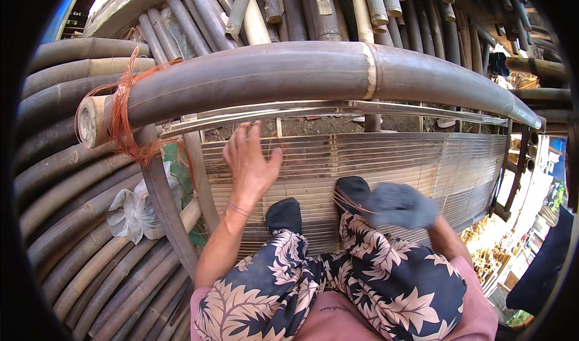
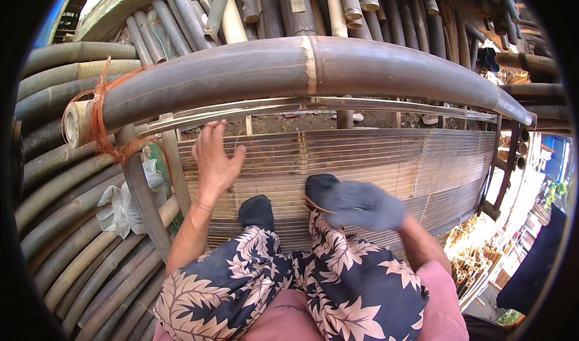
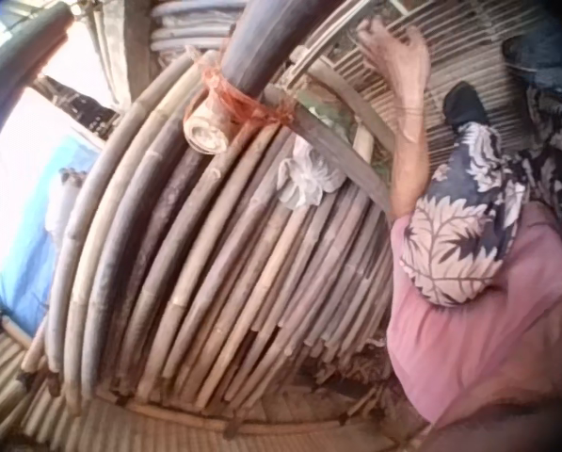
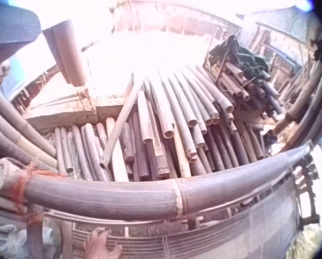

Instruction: The person sits cross-legged on the ground and weaves a bamboo mat using a traditional loom. They manipulate the bamboo strips and threads with their hands, occasionally using a small tool to tighten the weave.

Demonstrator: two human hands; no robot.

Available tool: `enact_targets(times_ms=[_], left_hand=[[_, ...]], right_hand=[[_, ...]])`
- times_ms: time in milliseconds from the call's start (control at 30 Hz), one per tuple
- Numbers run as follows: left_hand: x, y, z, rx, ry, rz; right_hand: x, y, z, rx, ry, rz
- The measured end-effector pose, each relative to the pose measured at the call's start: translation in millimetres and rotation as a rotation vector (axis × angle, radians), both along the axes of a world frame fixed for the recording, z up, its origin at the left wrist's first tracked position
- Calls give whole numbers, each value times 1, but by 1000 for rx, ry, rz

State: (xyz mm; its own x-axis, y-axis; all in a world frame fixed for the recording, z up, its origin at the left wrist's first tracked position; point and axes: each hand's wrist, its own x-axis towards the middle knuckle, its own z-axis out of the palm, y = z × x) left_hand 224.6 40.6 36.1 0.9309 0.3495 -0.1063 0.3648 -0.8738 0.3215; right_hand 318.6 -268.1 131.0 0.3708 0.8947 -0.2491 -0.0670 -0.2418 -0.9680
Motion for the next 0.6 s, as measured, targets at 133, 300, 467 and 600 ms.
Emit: enact_targets(times_ms=[133, 300, 467, 600], left_hand=[[-9, -49, -11, -237, -137, -562], [-23, -76, -18, -533, -244, -635], [-21, -83, -5, -745, -304, -666], [-23, -92, 23, -751, -420, -725]], right_hand=[[11, -134, 97, 82, 393, -512], [5, -327, 151, 21, -122, -1245], [34, -490, 156, -1676, -737, -1257], [47, -332, 19, -1017, -1024, -563]])
